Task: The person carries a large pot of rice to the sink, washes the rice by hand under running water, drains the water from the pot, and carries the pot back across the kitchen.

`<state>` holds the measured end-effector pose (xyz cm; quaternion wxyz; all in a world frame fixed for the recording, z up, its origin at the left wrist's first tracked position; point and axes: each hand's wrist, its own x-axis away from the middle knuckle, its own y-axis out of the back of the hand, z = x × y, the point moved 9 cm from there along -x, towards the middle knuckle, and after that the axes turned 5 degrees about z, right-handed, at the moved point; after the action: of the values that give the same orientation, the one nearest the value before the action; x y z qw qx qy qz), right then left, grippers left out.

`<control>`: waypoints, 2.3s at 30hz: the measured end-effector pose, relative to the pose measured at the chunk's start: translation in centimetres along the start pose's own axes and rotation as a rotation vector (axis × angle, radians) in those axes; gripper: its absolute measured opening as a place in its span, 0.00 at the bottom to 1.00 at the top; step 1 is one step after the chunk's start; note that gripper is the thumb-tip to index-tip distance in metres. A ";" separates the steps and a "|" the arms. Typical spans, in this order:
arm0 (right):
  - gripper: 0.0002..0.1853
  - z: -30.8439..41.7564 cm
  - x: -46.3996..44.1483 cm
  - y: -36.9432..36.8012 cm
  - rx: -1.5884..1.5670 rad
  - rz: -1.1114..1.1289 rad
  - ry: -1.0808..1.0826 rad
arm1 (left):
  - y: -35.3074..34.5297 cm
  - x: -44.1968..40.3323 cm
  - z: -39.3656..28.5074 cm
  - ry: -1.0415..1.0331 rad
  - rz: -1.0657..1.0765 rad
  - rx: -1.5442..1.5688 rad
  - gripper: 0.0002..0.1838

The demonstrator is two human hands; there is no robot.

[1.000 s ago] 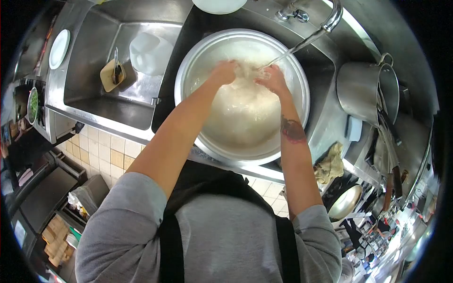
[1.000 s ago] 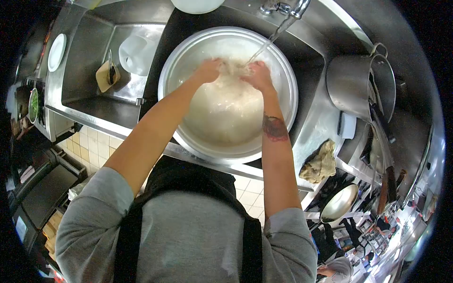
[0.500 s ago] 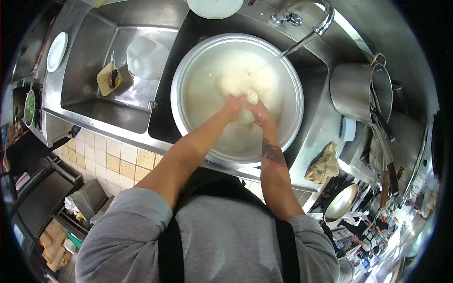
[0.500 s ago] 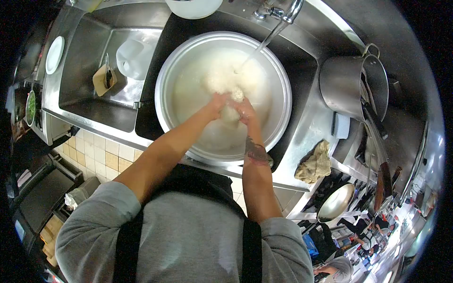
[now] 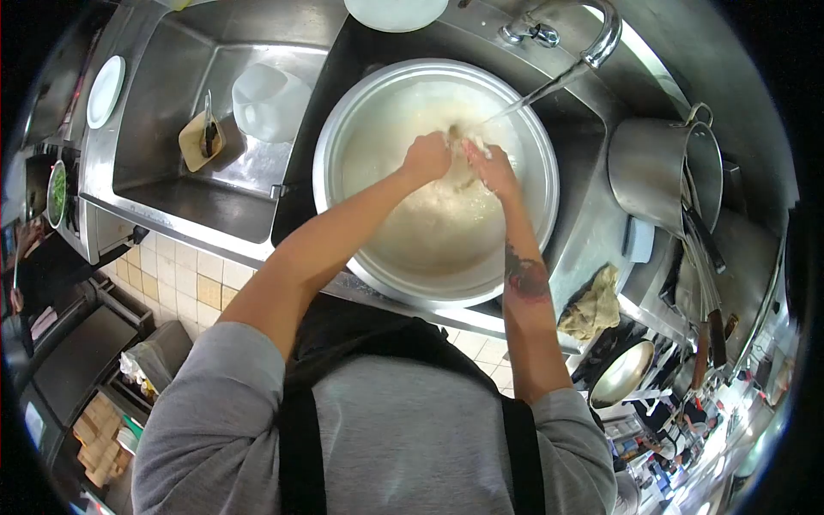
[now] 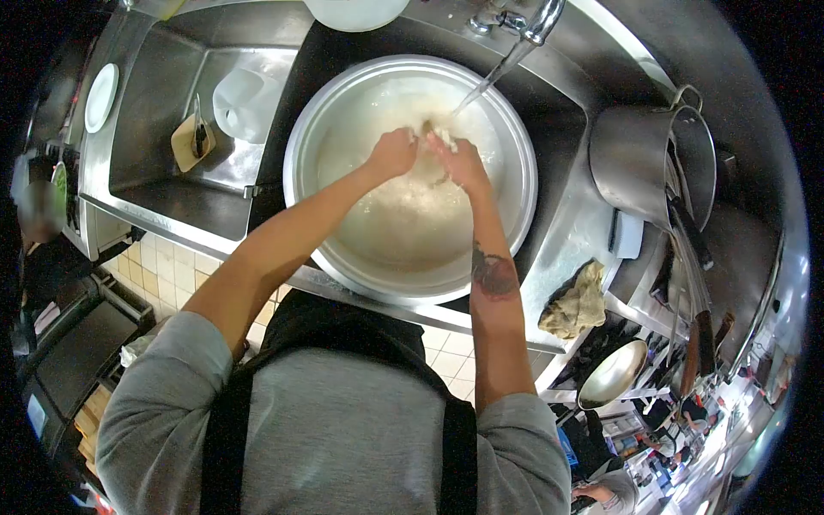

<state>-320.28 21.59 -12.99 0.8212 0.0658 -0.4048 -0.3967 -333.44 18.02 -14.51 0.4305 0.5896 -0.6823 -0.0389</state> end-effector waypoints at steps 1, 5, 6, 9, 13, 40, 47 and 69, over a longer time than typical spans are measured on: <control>0.23 3.2 1.3 1.6 0.158 -0.233 0.158 | 0.1 -0.8 -0.6 -0.076 -0.005 -0.019 0.20; 0.15 1.7 -6.4 0.3 0.390 -0.129 0.407 | -1.9 -5.1 -2.6 -0.531 -0.094 -0.302 0.17; 0.14 1.8 -7.4 0.2 0.462 -0.159 0.491 | -1.7 -5.1 -2.4 -0.525 -0.090 -0.304 0.17; 0.15 1.4 -7.4 -0.5 0.596 -0.152 0.462 | -1.3 -4.8 -3.2 -0.520 0.055 -0.513 0.17; 0.25 -4.4 -7.9 -0.6 0.753 -0.022 -0.054 | -2.5 -6.2 1.5 -0.084 0.285 -0.707 0.21; 0.15 -19.7 0.3 -13.9 -0.711 0.228 -0.406 | -16.8 1.1 14.0 -0.366 0.595 0.650 0.25; 0.22 -1.0 1.6 -5.6 -0.228 0.164 0.191 | -1.1 2.7 4.5 0.014 -0.017 0.116 0.24; 0.33 -5.5 2.6 -6.9 -0.825 -0.103 -0.210 | -4.2 2.7 3.0 0.076 -0.088 1.259 0.26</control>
<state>-319.49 13.91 -18.01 0.7122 -0.2889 -0.2899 -0.5704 -331.91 13.14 -17.26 0.0231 0.7585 -0.5336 0.3733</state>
